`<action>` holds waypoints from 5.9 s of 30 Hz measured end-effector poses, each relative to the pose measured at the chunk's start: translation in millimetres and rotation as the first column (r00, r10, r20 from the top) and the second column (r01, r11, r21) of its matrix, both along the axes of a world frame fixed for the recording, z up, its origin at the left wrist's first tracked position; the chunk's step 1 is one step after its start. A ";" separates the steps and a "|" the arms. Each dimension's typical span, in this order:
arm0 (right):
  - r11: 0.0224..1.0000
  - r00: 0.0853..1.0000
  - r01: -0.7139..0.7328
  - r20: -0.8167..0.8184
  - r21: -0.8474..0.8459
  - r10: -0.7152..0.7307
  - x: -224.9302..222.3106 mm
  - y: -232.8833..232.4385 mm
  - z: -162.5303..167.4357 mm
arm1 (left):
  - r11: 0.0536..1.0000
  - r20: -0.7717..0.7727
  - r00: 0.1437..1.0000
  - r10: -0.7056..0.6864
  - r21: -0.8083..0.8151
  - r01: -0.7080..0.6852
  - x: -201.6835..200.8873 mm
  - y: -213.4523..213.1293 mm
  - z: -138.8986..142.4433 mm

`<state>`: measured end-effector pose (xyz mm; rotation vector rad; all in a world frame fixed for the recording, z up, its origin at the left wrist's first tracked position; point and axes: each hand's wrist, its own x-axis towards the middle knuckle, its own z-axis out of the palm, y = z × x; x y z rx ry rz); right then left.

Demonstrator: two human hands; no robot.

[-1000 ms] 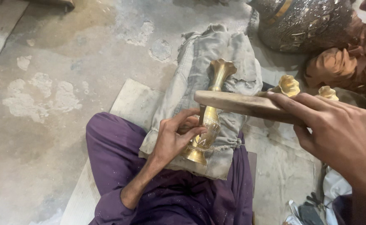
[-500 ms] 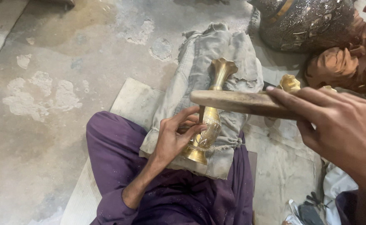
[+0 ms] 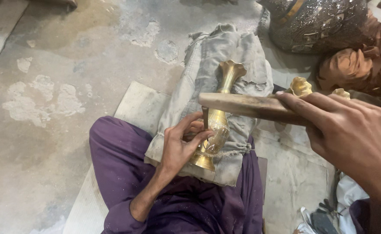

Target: The person sits on the floor holding a brass vase against a cloth cushion and decorates its surface by hammering: they hold a small steel punch against the vase with one hand and strike it with a wooden mallet in the other, repositioning the punch repeatedly around the vase body.

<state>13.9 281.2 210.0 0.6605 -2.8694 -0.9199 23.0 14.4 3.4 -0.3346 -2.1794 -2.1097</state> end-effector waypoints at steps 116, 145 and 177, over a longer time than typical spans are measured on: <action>0.991 0.999 -0.033 0.015 -0.130 0.035 1.7 -27.0 31.9 | 0.980 0.076 0.989 0.131 0.143 -0.140 19.4 13.4 -4.3; 0.994 0.993 -0.066 0.100 0.087 0.058 2.7 -24.0 26.0 | 0.983 0.065 0.991 0.121 0.134 -0.128 23.2 13.1 -6.2; 0.961 0.953 0.271 0.159 -0.057 -0.259 5.8 -19.1 20.1 | 0.984 0.093 0.987 0.135 0.104 -0.144 24.6 15.8 -4.4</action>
